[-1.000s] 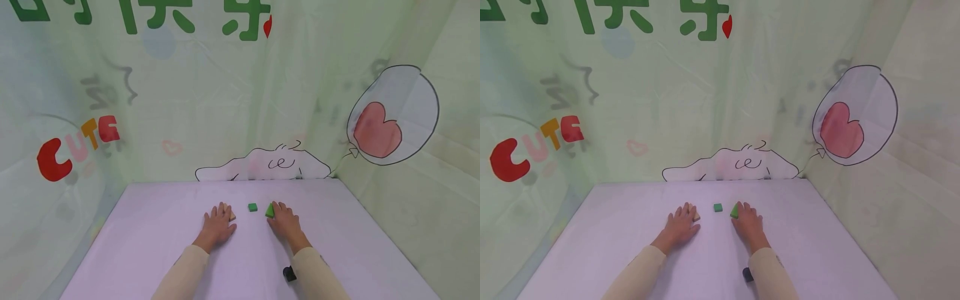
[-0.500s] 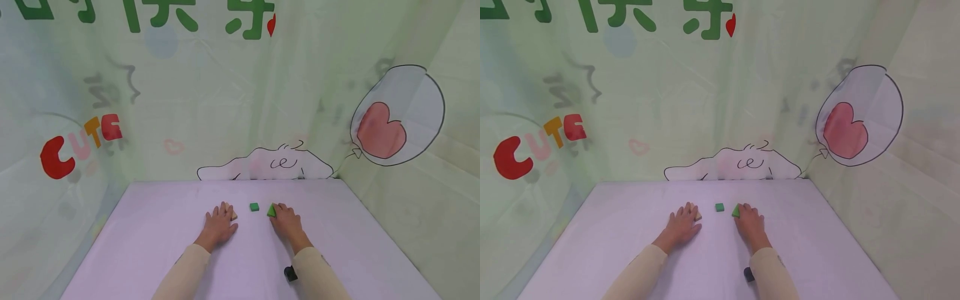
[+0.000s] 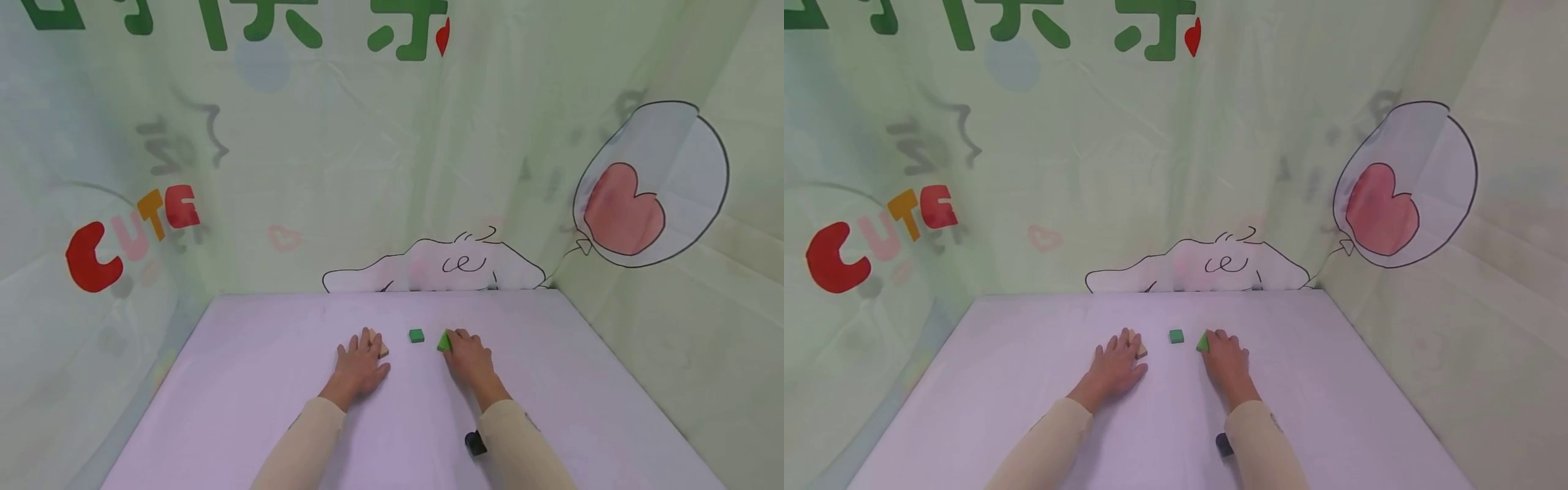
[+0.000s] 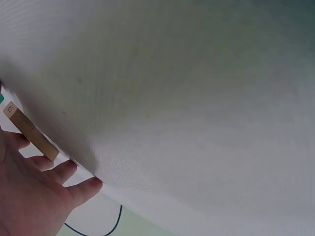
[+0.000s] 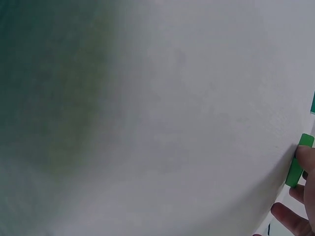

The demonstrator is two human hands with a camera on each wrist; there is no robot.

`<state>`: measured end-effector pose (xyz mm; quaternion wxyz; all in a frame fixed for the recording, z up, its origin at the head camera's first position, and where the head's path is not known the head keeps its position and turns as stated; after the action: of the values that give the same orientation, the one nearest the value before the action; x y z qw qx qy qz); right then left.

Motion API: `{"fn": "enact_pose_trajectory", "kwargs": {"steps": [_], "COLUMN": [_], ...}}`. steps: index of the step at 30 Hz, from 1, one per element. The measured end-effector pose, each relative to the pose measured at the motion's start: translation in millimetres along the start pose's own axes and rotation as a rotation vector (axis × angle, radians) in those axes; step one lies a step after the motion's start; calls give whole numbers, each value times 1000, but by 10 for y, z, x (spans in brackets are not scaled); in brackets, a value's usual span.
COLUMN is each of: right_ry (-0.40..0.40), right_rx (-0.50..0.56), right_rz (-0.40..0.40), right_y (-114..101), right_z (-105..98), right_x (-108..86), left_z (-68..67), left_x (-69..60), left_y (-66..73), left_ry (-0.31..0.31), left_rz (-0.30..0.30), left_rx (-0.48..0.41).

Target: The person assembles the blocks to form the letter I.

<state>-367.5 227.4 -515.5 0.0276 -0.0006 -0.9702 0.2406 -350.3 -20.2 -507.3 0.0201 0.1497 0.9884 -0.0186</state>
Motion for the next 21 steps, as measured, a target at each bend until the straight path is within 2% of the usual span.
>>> {"fn": "enact_pose_trajectory", "kwargs": {"steps": [12, 21], "right_ry": [8, 7], "right_rx": [40, 11], "right_rz": [21, 15], "right_y": [-28, -48], "right_z": [-8, -18], "right_x": [-41, -49], "left_z": [40, 37], "left_x": [-5, 15], "left_y": [11, -7], "left_ry": [-6, 30], "left_rz": [-3, 9], "left_rx": [29, 69]}}
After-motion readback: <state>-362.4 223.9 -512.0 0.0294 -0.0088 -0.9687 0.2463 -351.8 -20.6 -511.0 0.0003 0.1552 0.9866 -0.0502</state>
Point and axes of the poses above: each hand's wrist, its own x-axis towards the middle knuckle, its own z-axis out of the palm, y = z × x, the point moved 2 cm from there along x, towards the middle knuckle, and after that the axes turned 15 degrees about x, right-handed, at the moved point
